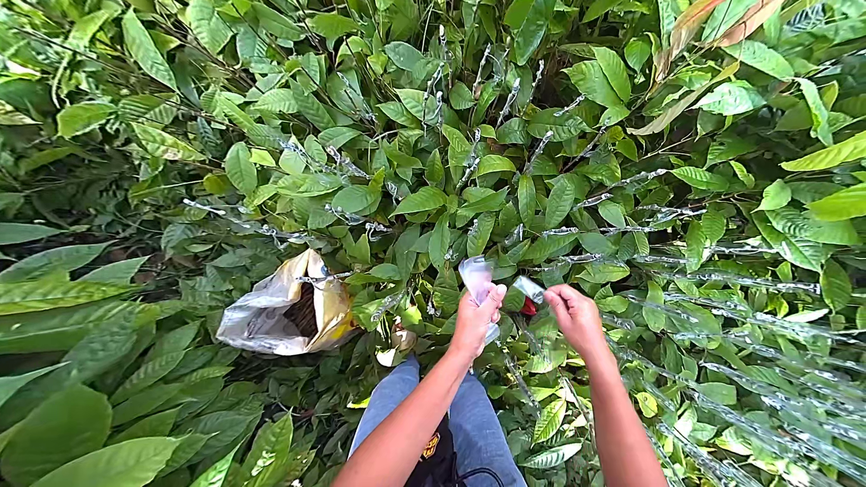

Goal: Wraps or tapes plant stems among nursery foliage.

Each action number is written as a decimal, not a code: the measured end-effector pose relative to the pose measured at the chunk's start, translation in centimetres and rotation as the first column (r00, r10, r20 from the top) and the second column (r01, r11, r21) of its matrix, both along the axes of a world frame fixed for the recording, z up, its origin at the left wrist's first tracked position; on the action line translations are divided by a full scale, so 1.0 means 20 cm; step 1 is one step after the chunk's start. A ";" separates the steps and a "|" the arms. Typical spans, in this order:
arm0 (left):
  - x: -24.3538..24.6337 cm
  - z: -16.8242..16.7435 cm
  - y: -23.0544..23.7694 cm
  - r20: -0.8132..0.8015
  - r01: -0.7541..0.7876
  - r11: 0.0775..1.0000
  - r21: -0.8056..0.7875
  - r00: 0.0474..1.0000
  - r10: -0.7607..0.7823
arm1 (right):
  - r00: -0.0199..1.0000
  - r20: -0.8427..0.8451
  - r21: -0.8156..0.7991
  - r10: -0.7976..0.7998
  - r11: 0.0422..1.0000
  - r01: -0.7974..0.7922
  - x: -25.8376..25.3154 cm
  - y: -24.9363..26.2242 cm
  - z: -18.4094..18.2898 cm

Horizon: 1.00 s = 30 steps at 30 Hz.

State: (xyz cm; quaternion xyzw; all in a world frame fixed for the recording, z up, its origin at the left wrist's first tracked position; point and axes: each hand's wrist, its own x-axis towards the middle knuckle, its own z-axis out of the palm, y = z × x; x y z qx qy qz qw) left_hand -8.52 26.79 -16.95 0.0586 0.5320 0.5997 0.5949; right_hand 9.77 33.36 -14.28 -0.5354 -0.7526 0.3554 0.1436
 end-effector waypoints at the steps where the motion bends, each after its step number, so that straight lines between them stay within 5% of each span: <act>1: -0.04 0.05 -0.02 0.020 -0.025 0.998 0.055 1.000 0.024 | 0.993 0.116 0.042 -0.030 0.999 0.026 0.03 0.06 0.05; 3: -0.16 0.23 -0.07 0.130 -0.095 0.956 0.279 0.990 0.060 | 0.941 0.322 0.078 -0.103 0.994 0.082 0.08 0.20 0.14; 5: -0.25 0.48 -0.13 0.249 -0.089 0.834 0.545 0.967 -0.059 | 0.876 0.459 0.075 -0.150 0.989 0.130 0.10 0.32 0.20; 7: -0.22 0.66 -0.16 0.067 0.219 0.620 0.754 0.912 -0.405 | 0.826 0.541 0.061 -0.160 0.987 0.151 0.09 0.42 0.22; 8: -0.16 0.69 -0.17 -0.168 0.481 0.431 0.763 0.792 -0.587 | 0.810 0.565 0.050 -0.157 0.986 0.157 0.07 0.45 0.22; 10: 0.02 0.63 -0.17 -0.577 0.887 0.051 0.459 0.341 -0.742 | 0.776 0.613 0.029 -0.149 0.986 0.167 0.04 0.50 0.20; 12: 0.14 0.52 -0.21 -0.638 0.989 -0.150 0.019 -0.103 -0.763 | 0.730 0.673 0.012 -0.122 0.988 0.155 0.01 0.55 0.20; 13: 0.16 0.46 -0.22 -0.587 0.983 -0.177 -0.055 -0.176 -0.791 | 0.710 0.696 0.012 -0.107 0.990 0.138 -0.01 0.57 0.20; 17: 0.05 0.31 -0.30 -0.458 0.995 -0.001 0.097 0.044 -0.888 | 0.672 0.738 0.019 -0.055 0.998 0.060 -0.06 0.58 0.22; 21: 0.00 0.27 -0.28 -0.441 0.999 0.043 0.031 0.052 -0.896 | 0.553 0.833 -0.082 0.024 0.993 0.081 -0.14 0.69 0.20; 30: -0.05 0.20 -0.31 -0.342 0.963 0.251 0.096 0.269 -0.900 | 0.439 0.871 -0.312 0.222 0.939 0.144 -0.31 0.85 -0.09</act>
